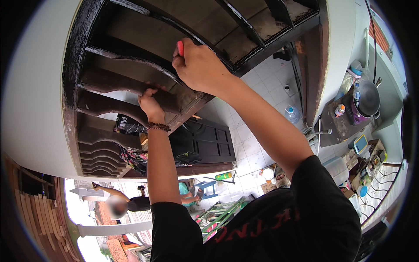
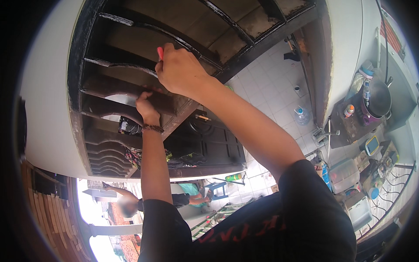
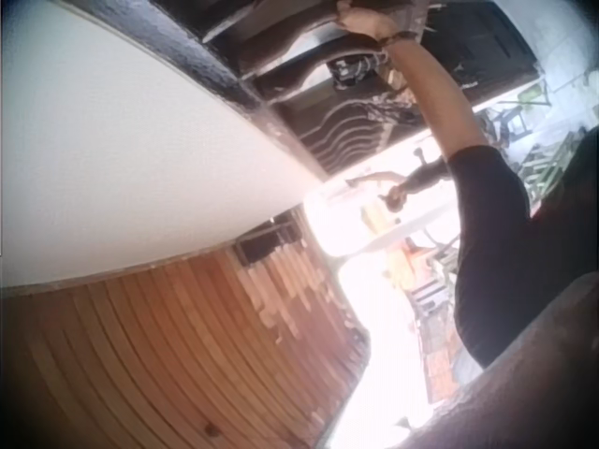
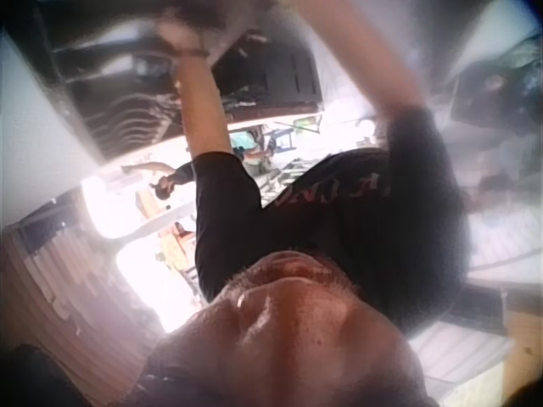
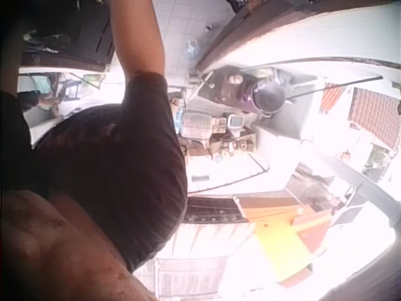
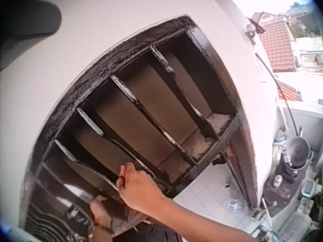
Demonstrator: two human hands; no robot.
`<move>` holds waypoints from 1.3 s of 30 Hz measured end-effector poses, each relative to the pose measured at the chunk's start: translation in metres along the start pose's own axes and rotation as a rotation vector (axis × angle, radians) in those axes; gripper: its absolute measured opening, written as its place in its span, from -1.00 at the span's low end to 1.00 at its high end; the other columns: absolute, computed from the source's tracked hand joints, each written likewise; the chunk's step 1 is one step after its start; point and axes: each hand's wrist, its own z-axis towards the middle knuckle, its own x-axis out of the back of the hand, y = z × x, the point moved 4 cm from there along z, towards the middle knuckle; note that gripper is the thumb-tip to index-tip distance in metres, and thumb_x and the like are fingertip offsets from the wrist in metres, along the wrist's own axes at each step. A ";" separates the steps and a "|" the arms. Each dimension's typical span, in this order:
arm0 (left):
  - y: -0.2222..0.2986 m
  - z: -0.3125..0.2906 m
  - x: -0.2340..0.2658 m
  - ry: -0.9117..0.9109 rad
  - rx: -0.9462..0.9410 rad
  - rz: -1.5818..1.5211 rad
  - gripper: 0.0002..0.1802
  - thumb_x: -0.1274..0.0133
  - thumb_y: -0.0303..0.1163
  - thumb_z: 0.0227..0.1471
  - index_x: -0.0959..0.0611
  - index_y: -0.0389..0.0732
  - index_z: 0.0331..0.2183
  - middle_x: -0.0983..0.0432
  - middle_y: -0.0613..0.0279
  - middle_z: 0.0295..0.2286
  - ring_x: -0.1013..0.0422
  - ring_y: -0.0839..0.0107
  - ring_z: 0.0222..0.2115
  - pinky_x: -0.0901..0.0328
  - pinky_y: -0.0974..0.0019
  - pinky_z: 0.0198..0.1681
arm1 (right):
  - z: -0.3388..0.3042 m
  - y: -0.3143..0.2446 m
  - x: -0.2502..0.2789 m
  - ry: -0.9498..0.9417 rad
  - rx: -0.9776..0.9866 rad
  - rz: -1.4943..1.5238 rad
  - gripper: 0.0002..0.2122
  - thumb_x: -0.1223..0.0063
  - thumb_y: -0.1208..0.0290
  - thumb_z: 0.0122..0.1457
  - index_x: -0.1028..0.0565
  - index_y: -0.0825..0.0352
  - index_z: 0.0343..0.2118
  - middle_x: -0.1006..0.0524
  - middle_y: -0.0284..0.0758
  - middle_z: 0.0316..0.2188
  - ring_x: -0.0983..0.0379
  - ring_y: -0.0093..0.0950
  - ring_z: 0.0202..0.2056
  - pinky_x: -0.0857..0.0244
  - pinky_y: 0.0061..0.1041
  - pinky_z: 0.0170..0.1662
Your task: The person paints the interior surfaces of a wooden cabinet with black paint using a small brush. They repeatedly dip the brush into a paint can and apply paint to the vertical dividers and horizontal shelves inside the cabinet.
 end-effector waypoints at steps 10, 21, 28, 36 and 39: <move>0.000 -0.002 -0.002 0.005 0.005 -0.007 -0.59 0.10 -0.62 -0.26 -0.49 -0.33 -0.23 -0.48 -0.01 -0.47 -0.48 0.05 -0.47 -0.44 0.07 -0.32 | -0.006 0.010 0.000 0.030 -0.023 -0.033 -0.82 0.03 0.42 0.16 -0.41 0.44 -0.27 -0.56 -0.02 -0.56 -0.55 -0.04 -0.48 -0.45 -0.19 -0.34; 0.001 -0.003 -0.002 0.042 0.032 -0.033 -0.59 0.10 -0.62 -0.26 -0.49 -0.31 -0.22 -0.46 -0.01 -0.42 -0.46 0.05 -0.46 -0.44 0.05 -0.30 | -0.029 0.005 0.009 0.379 -0.367 0.770 -0.70 -0.10 0.30 0.24 -0.33 0.45 -0.21 -0.59 -0.17 -0.44 -0.53 -0.54 -0.57 -0.37 -0.62 -0.61; -0.001 -0.002 0.008 -0.024 -0.007 0.014 -0.60 0.09 -0.62 -0.25 -0.49 -0.34 -0.22 -0.49 -0.03 -0.38 -0.49 0.06 -0.42 -0.45 0.07 -0.30 | -0.031 0.005 0.005 0.372 -0.250 0.429 -0.71 -0.08 0.30 0.26 -0.33 0.45 -0.22 -0.59 -0.30 -0.53 -0.54 -0.55 -0.60 -0.41 -0.59 -0.54; -0.010 0.020 0.034 0.023 -0.271 0.427 -0.67 0.03 -0.61 -0.24 -0.58 -0.35 -0.29 -0.52 0.12 -0.36 -0.46 0.23 -0.31 -0.36 0.26 -0.19 | 0.018 -0.059 -0.040 0.354 -0.255 1.307 -0.59 -0.07 0.20 0.28 -0.21 0.40 -0.06 -0.54 -0.15 -0.33 -0.52 -0.50 -0.56 -0.37 -0.59 -0.63; -0.007 0.011 0.012 -0.001 -0.189 0.314 -0.65 0.06 -0.62 -0.25 -0.55 -0.35 -0.28 -0.52 0.09 -0.38 -0.47 0.20 -0.35 -0.37 0.23 -0.22 | 0.010 -0.044 -0.038 0.348 -0.351 1.126 -0.67 -0.06 0.29 0.25 -0.27 0.43 -0.11 -0.57 -0.15 -0.39 -0.55 -0.51 -0.53 -0.38 -0.59 -0.62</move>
